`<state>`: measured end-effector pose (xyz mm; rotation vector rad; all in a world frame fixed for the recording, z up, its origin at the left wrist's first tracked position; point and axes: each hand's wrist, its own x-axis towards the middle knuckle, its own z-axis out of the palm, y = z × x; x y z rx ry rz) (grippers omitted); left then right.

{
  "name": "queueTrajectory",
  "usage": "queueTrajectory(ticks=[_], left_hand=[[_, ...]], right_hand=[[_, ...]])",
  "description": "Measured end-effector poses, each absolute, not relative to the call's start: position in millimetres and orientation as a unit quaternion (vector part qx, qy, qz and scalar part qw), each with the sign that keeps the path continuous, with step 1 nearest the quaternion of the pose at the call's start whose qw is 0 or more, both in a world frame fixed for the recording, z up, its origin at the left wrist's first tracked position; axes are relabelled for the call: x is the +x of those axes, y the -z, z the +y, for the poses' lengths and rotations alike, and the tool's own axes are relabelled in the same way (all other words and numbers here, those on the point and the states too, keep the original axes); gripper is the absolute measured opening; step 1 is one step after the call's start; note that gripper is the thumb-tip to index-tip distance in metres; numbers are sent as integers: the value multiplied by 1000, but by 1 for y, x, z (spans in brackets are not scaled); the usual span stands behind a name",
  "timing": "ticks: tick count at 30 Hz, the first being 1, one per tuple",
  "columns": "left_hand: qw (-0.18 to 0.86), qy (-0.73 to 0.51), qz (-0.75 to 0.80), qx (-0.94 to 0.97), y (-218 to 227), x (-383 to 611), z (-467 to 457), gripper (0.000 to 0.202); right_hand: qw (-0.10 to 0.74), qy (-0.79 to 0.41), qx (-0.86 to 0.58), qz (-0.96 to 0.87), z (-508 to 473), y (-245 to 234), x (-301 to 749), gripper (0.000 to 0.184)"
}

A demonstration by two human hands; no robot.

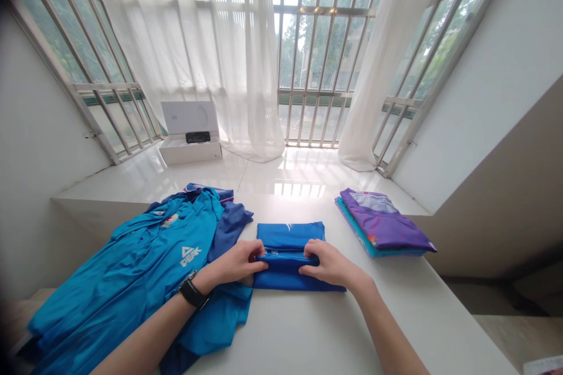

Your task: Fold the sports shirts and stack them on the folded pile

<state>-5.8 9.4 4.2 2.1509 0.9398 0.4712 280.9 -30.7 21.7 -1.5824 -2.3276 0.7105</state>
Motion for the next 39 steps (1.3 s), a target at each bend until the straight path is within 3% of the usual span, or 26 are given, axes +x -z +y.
queueTrajectory(ticks=[5, 13, 21, 30, 39], left_hand=[[360, -194, 407, 817, 1, -6, 13, 26], [476, -144, 458, 737, 4, -8, 13, 33], [337, -134, 489, 793, -4, -5, 12, 35], [273, -100, 530, 796, -2, -2, 14, 52], [181, -121, 561, 799, 3, 2, 16, 44]], right_hand=[[105, -304, -560, -763, -28, -22, 301, 19], [130, -296, -572, -754, -23, -19, 305, 30], [124, -260, -612, -737, -19, -10, 303, 34], [121, -227, -629, -733, -16, -6, 304, 36], [141, -196, -647, -724, -9, 8, 306, 36]])
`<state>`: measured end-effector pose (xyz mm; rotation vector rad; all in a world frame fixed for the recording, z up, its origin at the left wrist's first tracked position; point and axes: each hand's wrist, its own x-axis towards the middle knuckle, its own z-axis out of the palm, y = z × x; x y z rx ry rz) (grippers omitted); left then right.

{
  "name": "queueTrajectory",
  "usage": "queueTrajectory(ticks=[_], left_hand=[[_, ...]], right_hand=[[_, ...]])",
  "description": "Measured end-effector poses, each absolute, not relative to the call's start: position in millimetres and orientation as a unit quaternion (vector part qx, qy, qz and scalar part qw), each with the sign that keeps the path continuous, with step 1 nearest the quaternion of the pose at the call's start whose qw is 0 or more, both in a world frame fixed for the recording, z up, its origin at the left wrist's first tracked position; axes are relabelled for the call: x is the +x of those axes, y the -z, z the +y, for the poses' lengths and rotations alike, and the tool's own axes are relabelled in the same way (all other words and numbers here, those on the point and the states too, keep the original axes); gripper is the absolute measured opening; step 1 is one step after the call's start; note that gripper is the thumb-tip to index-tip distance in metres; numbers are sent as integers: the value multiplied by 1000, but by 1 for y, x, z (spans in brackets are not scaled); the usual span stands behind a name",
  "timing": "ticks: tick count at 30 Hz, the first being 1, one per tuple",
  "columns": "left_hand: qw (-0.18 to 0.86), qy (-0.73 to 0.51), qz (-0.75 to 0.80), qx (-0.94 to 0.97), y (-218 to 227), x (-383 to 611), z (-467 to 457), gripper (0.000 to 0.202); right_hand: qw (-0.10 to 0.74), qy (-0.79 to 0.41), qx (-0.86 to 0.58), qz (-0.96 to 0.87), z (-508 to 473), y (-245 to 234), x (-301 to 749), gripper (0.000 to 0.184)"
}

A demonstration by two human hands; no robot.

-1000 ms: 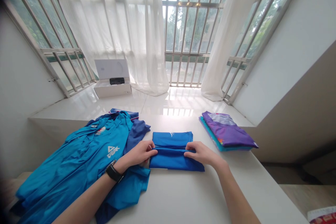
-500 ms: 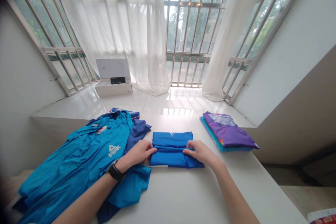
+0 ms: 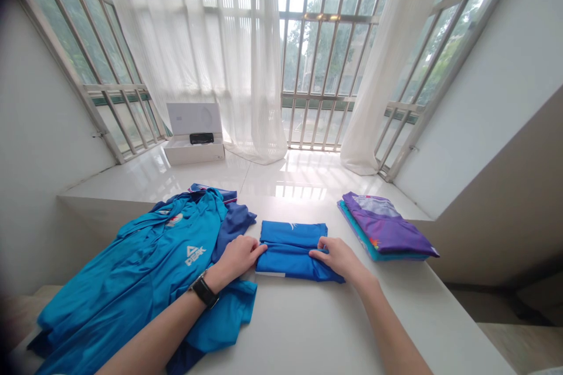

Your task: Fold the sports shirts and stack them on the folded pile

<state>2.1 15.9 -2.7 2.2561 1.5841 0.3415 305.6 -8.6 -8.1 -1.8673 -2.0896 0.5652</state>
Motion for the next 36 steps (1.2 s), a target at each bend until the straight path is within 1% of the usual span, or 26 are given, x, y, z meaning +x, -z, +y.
queueTrajectory(ticks=[6, 11, 16, 20, 25, 32, 36], left_hand=[[243, -150, 559, 778, 2, 1, 17, 60], [275, -149, 550, 775, 8, -1, 18, 53], [287, -142, 541, 777, 9, 0, 21, 52], [259, -117, 559, 779, 5, 1, 17, 49], [215, -103, 558, 795, 1, 2, 13, 51], [192, -83, 546, 811, 3, 2, 11, 53], [201, -95, 548, 806, 3, 1, 11, 51]], right_hand=[[154, -182, -656, -716, -7, 9, 307, 36], [152, -175, -659, -715, -6, 12, 308, 36], [154, -175, -657, -716, -5, 13, 308, 37], [158, -180, -658, -714, -6, 13, 308, 36], [155, -183, -660, -712, -5, 14, 309, 37], [158, -179, -660, -713, -3, 19, 311, 39], [155, -199, -646, -721, -4, 17, 314, 40]])
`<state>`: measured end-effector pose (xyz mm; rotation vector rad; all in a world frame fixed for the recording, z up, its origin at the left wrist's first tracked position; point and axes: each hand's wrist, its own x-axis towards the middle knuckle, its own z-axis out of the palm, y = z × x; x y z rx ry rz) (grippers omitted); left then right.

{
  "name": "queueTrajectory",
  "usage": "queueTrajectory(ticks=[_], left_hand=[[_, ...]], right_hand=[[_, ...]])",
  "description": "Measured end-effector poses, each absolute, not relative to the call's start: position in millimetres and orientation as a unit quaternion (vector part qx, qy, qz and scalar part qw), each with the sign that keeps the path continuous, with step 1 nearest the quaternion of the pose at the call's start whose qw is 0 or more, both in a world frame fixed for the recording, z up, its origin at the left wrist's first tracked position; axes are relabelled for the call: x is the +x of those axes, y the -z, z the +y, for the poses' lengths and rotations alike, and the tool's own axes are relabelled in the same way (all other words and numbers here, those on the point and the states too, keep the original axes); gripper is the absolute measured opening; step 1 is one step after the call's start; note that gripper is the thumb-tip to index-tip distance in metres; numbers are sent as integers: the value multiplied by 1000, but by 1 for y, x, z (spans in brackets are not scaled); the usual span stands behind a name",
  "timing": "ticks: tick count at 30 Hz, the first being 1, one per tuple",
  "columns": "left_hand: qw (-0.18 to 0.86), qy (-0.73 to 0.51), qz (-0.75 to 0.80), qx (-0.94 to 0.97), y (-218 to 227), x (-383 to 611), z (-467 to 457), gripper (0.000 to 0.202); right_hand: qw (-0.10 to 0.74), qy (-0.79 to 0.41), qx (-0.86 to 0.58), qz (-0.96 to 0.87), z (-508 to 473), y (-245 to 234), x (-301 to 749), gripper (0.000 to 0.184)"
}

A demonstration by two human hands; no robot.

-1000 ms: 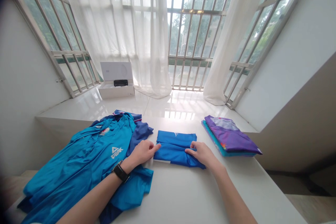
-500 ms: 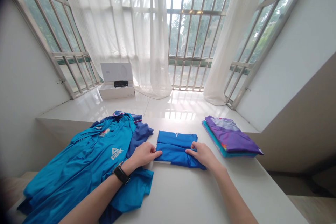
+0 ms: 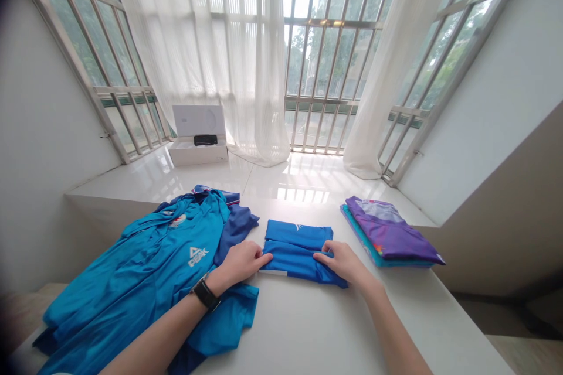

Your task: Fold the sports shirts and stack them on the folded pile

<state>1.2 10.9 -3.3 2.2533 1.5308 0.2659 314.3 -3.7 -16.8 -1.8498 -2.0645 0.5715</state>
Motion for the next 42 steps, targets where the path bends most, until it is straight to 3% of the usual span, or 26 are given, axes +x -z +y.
queueTrajectory(ticks=[9, 17, 24, 42], left_hand=[[284, -144, 528, 788, 6, 4, 17, 42], [227, -112, 551, 795, -1, 5, 10, 58], [190, -90, 555, 805, -2, 6, 11, 49], [167, -63, 558, 811, 1, 4, 12, 47]], right_hand=[[158, -234, -631, -723, -6, 11, 313, 42], [157, -226, -636, -721, -7, 10, 311, 40], [156, -209, -646, -718, -7, 11, 308, 39], [135, -263, -628, -720, -11, 0, 321, 43]])
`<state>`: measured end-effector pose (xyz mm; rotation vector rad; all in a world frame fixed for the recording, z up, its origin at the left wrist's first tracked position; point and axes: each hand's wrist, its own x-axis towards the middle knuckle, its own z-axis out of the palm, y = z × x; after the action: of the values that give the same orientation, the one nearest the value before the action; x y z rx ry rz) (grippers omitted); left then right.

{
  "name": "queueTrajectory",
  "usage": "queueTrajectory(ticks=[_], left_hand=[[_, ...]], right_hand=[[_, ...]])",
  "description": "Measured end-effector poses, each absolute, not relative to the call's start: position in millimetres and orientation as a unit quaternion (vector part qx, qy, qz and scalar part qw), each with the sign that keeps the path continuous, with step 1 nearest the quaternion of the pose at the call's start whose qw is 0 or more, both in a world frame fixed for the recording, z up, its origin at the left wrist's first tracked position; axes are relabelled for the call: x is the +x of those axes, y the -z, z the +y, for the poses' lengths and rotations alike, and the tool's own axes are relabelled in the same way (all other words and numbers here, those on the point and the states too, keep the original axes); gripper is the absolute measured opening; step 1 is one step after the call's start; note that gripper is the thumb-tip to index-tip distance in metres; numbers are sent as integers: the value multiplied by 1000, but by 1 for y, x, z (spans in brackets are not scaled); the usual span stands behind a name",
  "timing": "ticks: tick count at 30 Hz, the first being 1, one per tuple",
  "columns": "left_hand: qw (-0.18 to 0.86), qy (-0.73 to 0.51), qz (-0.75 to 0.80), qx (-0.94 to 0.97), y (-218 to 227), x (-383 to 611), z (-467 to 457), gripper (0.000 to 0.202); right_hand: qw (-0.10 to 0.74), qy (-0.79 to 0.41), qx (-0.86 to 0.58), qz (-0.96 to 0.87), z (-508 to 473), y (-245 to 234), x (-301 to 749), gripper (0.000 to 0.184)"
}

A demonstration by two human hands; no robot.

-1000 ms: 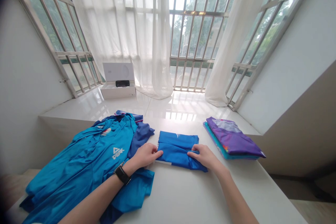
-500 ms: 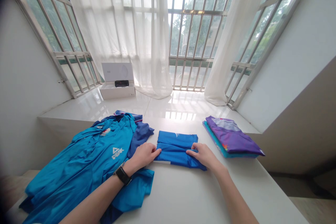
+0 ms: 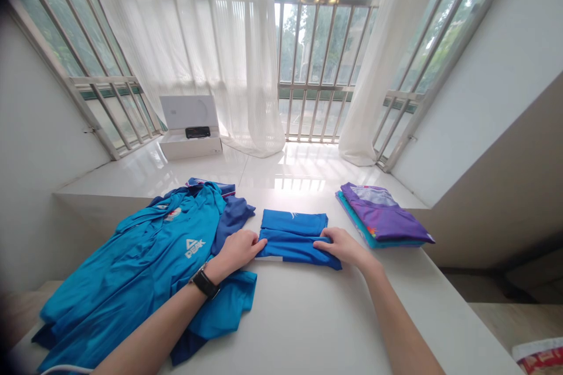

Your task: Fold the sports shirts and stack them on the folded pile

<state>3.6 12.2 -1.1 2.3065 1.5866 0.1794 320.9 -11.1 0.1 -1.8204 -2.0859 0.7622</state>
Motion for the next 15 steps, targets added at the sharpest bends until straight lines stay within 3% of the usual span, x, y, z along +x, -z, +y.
queueTrajectory(ticks=[15], left_hand=[[82, -36, 558, 825, -1, 4, 8, 57]], right_hand=[[119, -214, -653, -716, -10, 2, 319, 49]])
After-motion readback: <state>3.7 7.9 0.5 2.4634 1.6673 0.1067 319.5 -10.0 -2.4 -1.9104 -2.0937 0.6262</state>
